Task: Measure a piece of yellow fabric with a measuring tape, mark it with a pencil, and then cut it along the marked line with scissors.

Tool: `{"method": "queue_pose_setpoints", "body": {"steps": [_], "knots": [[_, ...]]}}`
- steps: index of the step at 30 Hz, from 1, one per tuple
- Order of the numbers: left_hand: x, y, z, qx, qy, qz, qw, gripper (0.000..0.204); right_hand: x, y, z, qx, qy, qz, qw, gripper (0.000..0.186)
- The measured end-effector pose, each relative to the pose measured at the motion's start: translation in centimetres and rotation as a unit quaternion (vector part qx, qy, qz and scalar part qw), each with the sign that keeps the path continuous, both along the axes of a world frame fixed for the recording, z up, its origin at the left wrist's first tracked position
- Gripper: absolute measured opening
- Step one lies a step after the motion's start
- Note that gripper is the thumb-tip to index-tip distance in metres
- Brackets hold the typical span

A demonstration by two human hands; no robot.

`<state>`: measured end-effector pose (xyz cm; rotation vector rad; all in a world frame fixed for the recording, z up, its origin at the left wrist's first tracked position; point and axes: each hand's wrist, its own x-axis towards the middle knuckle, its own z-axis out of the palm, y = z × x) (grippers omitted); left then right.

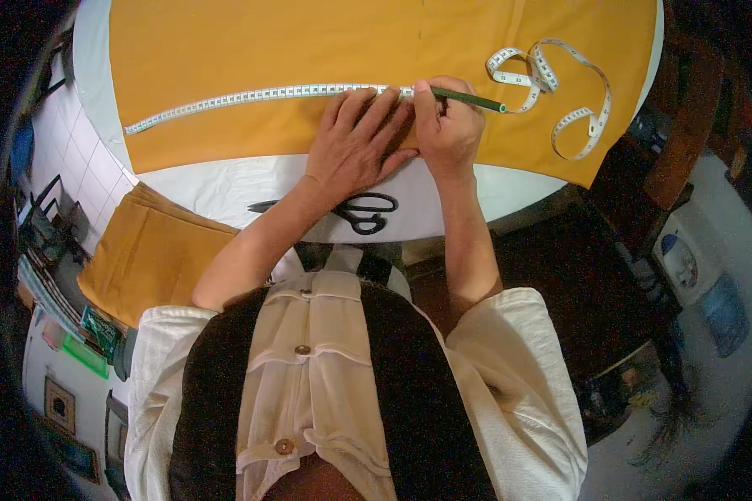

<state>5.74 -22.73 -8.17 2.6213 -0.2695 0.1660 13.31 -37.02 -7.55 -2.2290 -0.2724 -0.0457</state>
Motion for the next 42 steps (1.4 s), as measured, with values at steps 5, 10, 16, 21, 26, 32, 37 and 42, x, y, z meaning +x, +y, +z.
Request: {"method": "queue_pose_setpoints", "body": {"steps": [5, 10, 16, 21, 26, 32, 37, 42], "knots": [[-0.1, 0.1, -0.4, 0.014, -0.001, -0.005, 1.0, 0.061, 0.1, 0.2, -0.1, -0.005, -0.008, 0.012, 1.0, 0.006], [0.0, 0.1, -0.2, 0.016, -0.006, -0.01, 1.0, 0.061, 0.3, 0.0, -0.2, -0.028, -0.046, 0.04, 0.998, 0.005], [0.0, 0.1, -0.2, 0.009, -0.008, -0.005, 1.0, 0.058, 0.4, 0.0, -0.5, -0.041, -0.059, 0.051, 0.996, 0.007], [0.1, 0.1, -0.2, 0.005, -0.004, -0.007, 1.0, 0.058, 0.6, 0.1, -0.5, -0.027, -0.06, 0.045, 0.997, 0.007], [0.1, 0.1, -0.1, 0.01, -0.002, -0.002, 1.0, 0.059, 0.6, 0.4, -0.1, 0.084, 0.003, -0.009, 0.996, 0.009], [0.1, 0.1, 0.1, -0.013, -0.012, 0.001, 1.0, 0.055, 0.3, 0.2, 0.8, 0.297, 0.176, -0.116, 0.931, 0.014], [0.9, 0.6, 1.1, -0.043, -0.015, -0.003, 0.999, 0.044, 0.5, 0.0, 0.6, 0.293, 0.182, -0.115, 0.932, 0.013], [2.7, 1.9, 1.0, -0.022, 0.012, -0.045, 0.999, 0.033, 0.5, 0.0, 0.6, 0.276, 0.182, -0.124, 0.936, 0.01]]}}
